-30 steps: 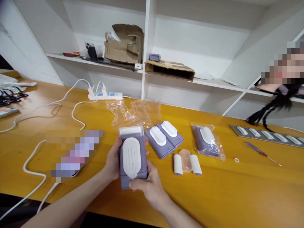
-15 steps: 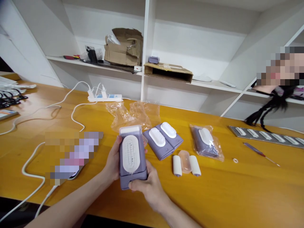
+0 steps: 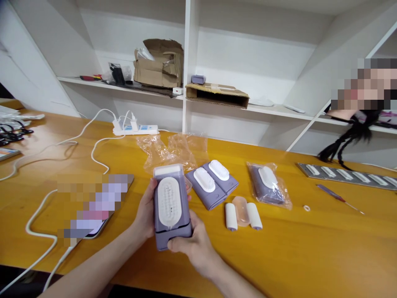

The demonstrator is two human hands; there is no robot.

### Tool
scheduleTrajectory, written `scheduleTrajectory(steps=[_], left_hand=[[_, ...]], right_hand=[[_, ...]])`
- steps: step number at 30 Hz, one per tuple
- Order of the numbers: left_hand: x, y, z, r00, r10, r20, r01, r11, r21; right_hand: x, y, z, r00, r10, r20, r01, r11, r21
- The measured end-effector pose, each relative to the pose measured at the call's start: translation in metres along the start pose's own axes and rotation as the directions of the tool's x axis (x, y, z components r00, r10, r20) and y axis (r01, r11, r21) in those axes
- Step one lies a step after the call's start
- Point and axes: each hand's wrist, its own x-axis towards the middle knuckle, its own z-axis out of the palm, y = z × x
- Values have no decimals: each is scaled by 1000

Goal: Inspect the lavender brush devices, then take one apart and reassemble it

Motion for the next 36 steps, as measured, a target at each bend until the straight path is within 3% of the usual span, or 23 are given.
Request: scheduleTrajectory(steps=[12, 20, 24, 26, 29, 32, 36], left_hand=[[-1, -2, -4, 992, 111, 58, -114, 993, 38], [-2, -4, -7, 995, 62, 82, -66, 997, 50], [0, -3, -5, 991, 94, 93, -99, 994, 48], [1, -2, -4, 988, 156, 0, -156, 985, 78], [3, -1, -2, 933, 346, -98, -328, 930, 165], [4, 0, -2, 897, 440, -45, -423, 884, 200], [4, 4, -2, 970, 243, -10, -240, 963, 125]], right_hand=[[6, 3, -2, 996, 61, 64, -65, 996, 64], [4, 1, -5, 977, 178, 119, -180, 984, 1], [3, -6, 2, 994, 71, 79, -72, 997, 10], [4, -10, 3, 999, 3, 43, -2, 1000, -29], [4, -12, 1, 994, -85, -75, 73, 987, -146], [4, -12, -2, 984, -122, -131, 91, 971, -221], [3, -9, -1, 997, -69, -43, 58, 974, -218]])
